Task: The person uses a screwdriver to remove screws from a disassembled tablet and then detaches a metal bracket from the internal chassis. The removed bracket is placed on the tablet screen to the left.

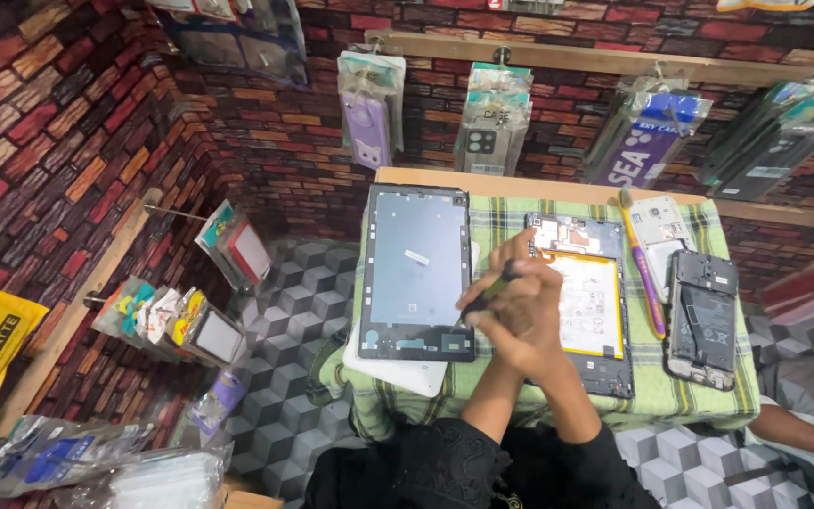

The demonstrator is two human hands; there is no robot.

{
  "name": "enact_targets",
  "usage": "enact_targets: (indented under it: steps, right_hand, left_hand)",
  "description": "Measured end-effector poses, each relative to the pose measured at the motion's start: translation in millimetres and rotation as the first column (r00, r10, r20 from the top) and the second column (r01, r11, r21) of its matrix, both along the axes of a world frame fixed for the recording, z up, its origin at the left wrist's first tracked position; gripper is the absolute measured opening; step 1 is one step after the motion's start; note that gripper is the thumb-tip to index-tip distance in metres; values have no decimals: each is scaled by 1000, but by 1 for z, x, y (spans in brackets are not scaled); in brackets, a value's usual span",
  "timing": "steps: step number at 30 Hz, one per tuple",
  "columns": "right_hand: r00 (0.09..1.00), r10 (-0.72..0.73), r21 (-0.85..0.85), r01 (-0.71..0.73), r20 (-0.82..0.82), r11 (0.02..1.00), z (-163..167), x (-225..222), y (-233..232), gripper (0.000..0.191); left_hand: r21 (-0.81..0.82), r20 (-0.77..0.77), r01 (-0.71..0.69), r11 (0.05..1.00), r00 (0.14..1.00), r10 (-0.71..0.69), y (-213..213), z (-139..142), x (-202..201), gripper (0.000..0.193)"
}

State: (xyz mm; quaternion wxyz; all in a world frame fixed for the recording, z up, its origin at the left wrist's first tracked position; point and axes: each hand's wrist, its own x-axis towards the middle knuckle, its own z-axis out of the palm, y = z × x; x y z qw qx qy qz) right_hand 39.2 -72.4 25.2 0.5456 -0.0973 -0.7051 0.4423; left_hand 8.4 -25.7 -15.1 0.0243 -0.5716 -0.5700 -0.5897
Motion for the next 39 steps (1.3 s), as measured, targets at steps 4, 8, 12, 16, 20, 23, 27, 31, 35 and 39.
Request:
enact_targets:
  steps: [4,8,12,16,20,23,27,31,35,39]
  right_hand:
    - [994,-76,111,67,73,991,-12,2,-1,84]
    - [994,-92,65,88,63,994,-19,13,1,80]
    - [999,-25,22,25,28,999,-24,19,1,75]
    - [914,-352,260,296,204,919,-24,20,1,76]
    - [866,-470,390,380,168,839,-21,21,2,74]
    - [862,-477,379,390,169,839,-24,20,1,76]
    - [995,7,-13,-8,-99,1000,-33,21,-1,75]
    - [751,-654,-37,654,-86,756,-32,40,16,97]
    - [706,-545,-139,548,-452,825,-19,66,49,92]
    - [622,-627,-227,601,-470,766,-18,75,64,92]
  left_hand:
    - [-120,-538,-476,871,769,346,2,-4,5,43]
    - [-155,-625,-546,823,700,346,-5,4,5,44]
    - [-264,-415,-313,912,891,186,-9,16,2,45]
    - [-180,-74,-16,984,997,3,-9,21,0,51]
    - [-188,-30,25,982,999,-31,-11,21,1,51]
    - [-176,9,60,982,998,-59,-10,21,1,51]
    - [-111,50,95,989,995,-90,-9,20,-2,48]
    - [10,190,148,989,971,-147,-12,14,0,45]
    - [-115,326,148,982,940,-103,2,13,2,30]
    - [-70,365,167,983,922,-131,5,14,0,23]
